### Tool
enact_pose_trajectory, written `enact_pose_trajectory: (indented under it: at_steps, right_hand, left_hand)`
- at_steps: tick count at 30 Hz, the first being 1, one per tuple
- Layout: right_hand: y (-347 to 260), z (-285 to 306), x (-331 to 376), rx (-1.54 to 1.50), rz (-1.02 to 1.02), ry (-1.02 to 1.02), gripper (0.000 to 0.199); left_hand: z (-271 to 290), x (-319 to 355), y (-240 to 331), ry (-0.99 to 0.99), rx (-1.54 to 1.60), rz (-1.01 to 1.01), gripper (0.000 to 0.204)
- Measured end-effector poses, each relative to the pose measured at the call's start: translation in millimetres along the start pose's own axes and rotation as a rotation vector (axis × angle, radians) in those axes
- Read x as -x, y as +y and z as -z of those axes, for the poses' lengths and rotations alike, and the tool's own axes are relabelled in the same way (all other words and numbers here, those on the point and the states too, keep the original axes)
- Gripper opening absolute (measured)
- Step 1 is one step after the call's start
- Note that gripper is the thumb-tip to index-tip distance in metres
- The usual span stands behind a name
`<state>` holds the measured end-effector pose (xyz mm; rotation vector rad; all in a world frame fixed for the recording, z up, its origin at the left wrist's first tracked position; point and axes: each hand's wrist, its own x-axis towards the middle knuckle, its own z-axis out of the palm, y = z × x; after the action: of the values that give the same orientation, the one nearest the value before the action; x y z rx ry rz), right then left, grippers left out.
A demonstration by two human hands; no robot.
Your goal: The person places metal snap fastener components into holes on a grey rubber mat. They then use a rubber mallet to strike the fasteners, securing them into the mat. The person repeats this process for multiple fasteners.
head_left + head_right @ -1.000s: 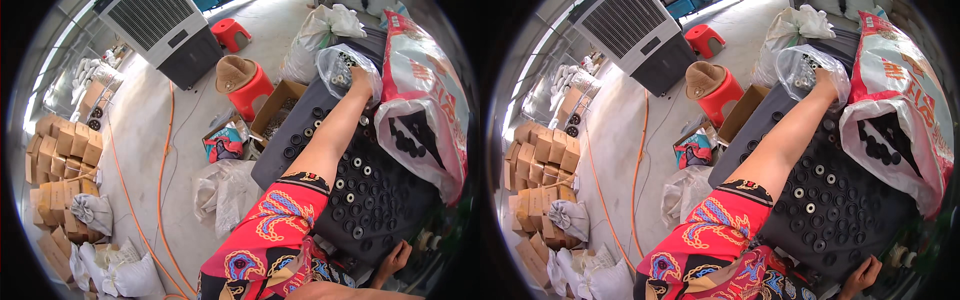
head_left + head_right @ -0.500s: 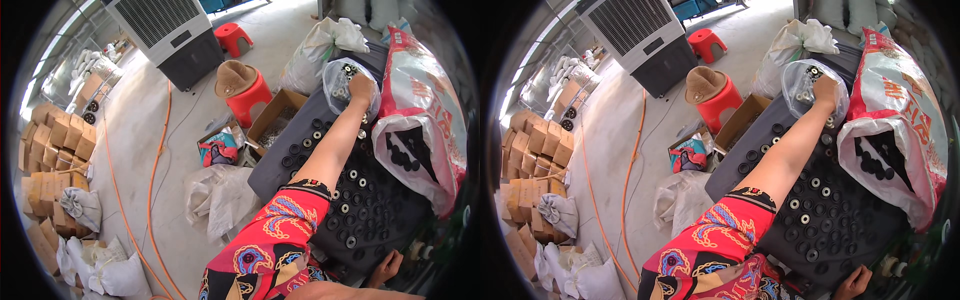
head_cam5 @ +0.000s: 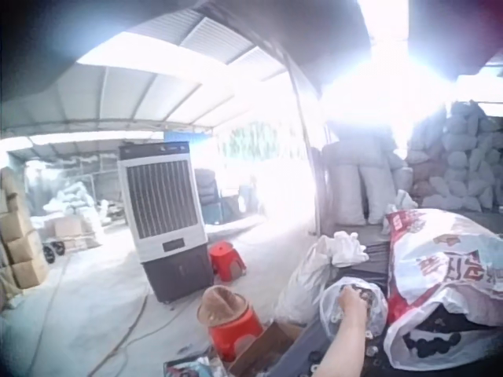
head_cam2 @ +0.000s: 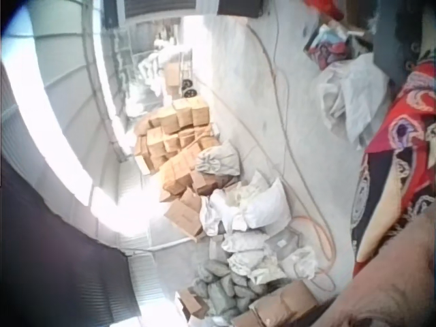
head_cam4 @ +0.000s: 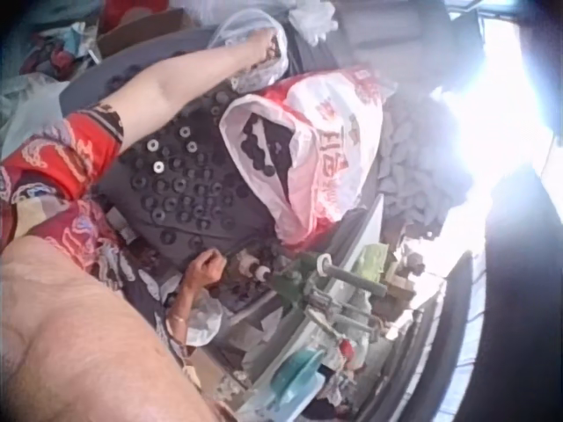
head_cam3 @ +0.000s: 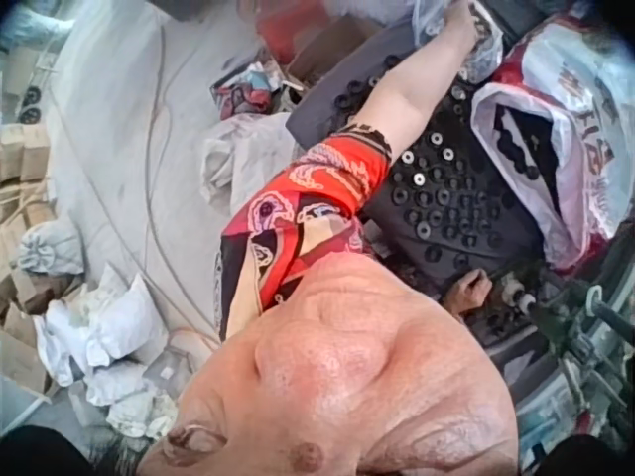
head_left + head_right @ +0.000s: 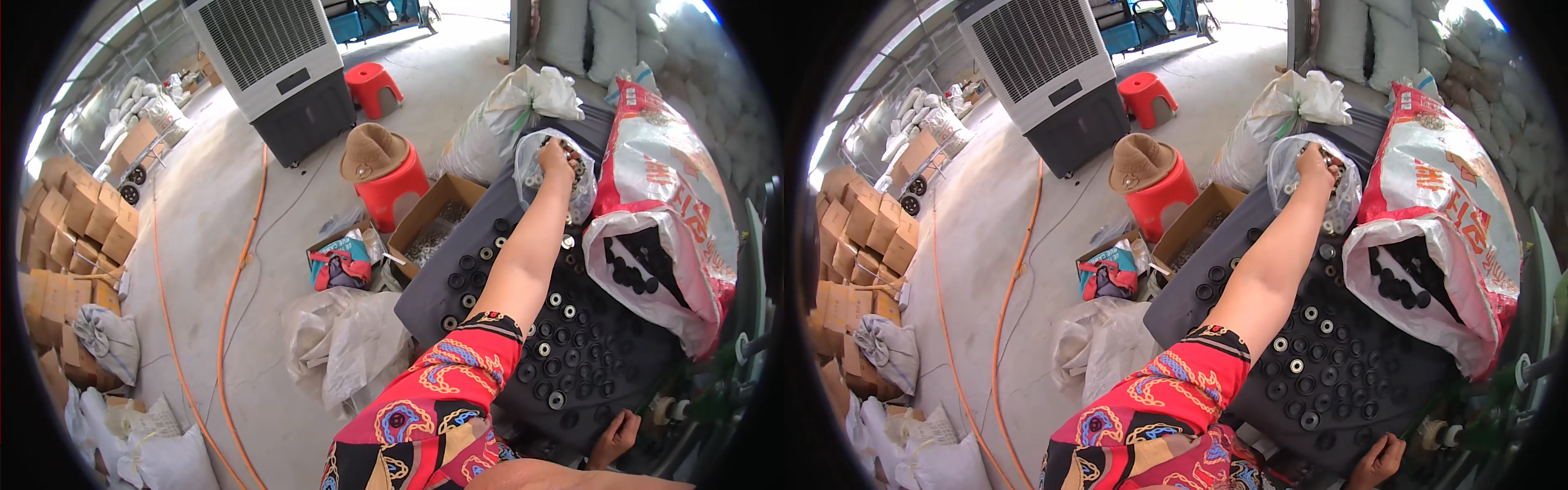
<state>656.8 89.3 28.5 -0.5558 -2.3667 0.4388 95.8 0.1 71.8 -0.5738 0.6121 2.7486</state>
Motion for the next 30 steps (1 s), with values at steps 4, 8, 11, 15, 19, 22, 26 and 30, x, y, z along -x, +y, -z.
enact_pose_trajectory:
  at_steps: [4,8,11,15,19,22,26,30]
  right_hand:
    - [4.3,0.4,-8.5,-0.048,0.062,0.013,0.008]
    - [-5.4,2.2,-5.1,-0.06,0.044,0.026,0.009]
    - [-6.5,1.9,-7.8,-0.052,0.041,0.031,0.01]
    - [-2.9,-0.3,-10.5,-0.005,0.058,0.039,0.01]
    - [6.9,-5.9,-12.2,-0.038,0.152,0.058,0.009]
    - [12.5,-10.1,-14.5,-0.089,0.252,0.131,0.007]
    - [-24.3,6.8,-12.8,-0.273,0.26,0.062,0.011]
    - [-130.0,30.8,-4.1,-0.468,0.416,-0.17,0.028]
  left_hand:
    - [9.8,7.6,5.4,-0.108,0.221,0.101,0.018]
    - [28.8,41.4,19.5,-0.279,0.273,0.127,0.017]
    - [40.6,70.0,27.5,-0.238,0.271,0.129,0.013]
    - [55.5,122.2,48.8,-0.294,0.253,0.122,0.012]
    - [84.7,203.2,79.0,-0.344,0.233,0.146,0.01]
    - [119.6,258.6,86.7,-0.429,0.143,0.153,0.012]
    - [175.7,349.0,76.2,-0.426,-0.038,0.268,0.013]
    - [241.2,407.5,35.8,-0.424,-0.224,0.487,0.015]
